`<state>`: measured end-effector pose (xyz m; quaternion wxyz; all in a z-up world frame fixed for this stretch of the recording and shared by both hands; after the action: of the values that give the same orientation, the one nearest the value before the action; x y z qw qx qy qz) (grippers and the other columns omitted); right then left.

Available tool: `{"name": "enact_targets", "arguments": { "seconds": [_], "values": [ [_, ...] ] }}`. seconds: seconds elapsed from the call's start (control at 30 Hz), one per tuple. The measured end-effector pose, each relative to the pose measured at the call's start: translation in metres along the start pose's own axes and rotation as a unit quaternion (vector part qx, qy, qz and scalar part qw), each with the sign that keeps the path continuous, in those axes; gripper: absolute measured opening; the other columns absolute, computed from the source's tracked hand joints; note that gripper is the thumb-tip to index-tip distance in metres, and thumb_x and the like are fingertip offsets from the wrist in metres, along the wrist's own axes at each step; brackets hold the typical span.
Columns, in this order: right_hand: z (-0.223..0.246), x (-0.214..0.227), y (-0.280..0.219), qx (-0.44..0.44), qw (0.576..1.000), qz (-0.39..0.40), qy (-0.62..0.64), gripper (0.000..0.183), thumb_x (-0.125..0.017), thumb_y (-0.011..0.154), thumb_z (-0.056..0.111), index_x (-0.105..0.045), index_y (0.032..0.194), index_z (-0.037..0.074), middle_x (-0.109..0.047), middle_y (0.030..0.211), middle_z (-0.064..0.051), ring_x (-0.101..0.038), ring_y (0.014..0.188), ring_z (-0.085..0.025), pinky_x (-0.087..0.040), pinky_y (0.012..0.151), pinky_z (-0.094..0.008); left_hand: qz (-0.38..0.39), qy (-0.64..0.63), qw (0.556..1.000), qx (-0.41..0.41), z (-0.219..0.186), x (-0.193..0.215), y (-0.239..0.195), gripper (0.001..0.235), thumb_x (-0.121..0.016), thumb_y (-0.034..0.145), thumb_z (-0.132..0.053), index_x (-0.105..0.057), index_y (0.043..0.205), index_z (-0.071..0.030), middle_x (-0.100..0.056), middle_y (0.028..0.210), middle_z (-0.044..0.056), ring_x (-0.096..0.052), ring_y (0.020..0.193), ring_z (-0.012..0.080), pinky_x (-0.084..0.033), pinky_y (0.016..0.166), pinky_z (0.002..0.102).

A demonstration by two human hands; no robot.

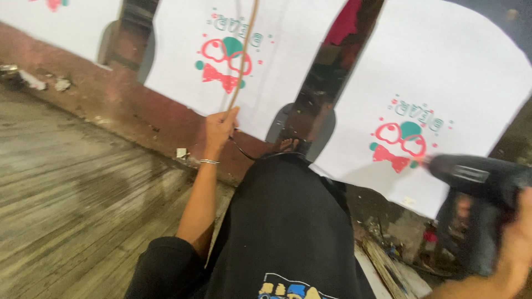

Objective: Using a heat gun to dry ink on screen-printed shirts laid out on a production rack.

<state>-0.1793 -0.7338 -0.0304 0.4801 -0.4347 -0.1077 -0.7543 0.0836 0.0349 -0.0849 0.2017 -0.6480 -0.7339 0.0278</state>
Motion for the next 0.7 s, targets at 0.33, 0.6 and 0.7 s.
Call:
{"name": "enact_targets", "arguments": {
  "seconds": [0.33, 0.6, 0.7],
  "values": [
    [0.318, -0.057, -0.028, -0.028, 0.943, 0.000, 0.333, 0.041, -0.060, 0.108, 0.042, -0.050, 0.129, 0.009, -0.058, 0.088, -0.014, -0.060, 0.057, -0.024, -0.056, 0.051, -0.033, 0.018, 0.036, 0.999, -0.012, -0.013, 0.000, -0.006, 0.053, -0.069, 0.101, -0.036, -0.065, 0.056, -0.008, -0.046, 0.041, -0.003, -0.045, 0.041, 0.0069, -0.042, 0.049, 0.022],
    [0.363, -0.075, -0.006, -0.021, 0.954, 0.019, 0.299, 0.057, -0.057, 0.097, 0.059, -0.055, 0.128, 0.012, -0.058, 0.101, -0.008, -0.061, 0.082, -0.020, -0.057, 0.069, -0.031, 0.023, 0.033, 0.999, -0.025, -0.007, -0.002, -0.003, 0.055, -0.068, 0.104, -0.033, -0.063, 0.055, -0.008, -0.045, 0.040, -0.002, -0.043, 0.040, 0.0073, -0.041, 0.051, 0.022],
    [0.365, -0.065, -0.010, -0.002, 0.941, 0.041, 0.335, 0.047, -0.060, 0.104, 0.048, -0.050, 0.126, 0.008, -0.058, 0.084, -0.013, -0.063, 0.059, -0.023, -0.057, 0.051, -0.033, 0.020, 0.037, 0.999, -0.022, -0.014, -0.003, -0.005, 0.054, -0.067, 0.104, -0.033, -0.064, 0.056, -0.007, -0.046, 0.041, -0.001, -0.044, 0.041, 0.0079, -0.042, 0.052, 0.022]
  ]
}}
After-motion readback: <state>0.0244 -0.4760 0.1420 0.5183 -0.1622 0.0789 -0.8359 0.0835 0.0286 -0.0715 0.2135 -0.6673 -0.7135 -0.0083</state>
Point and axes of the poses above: each hand's wrist, its own y-axis towards the middle knuckle, its own x-axis out of the back of the hand, z = x × y, the point moved 9 cm from there along y, towards the middle knuckle
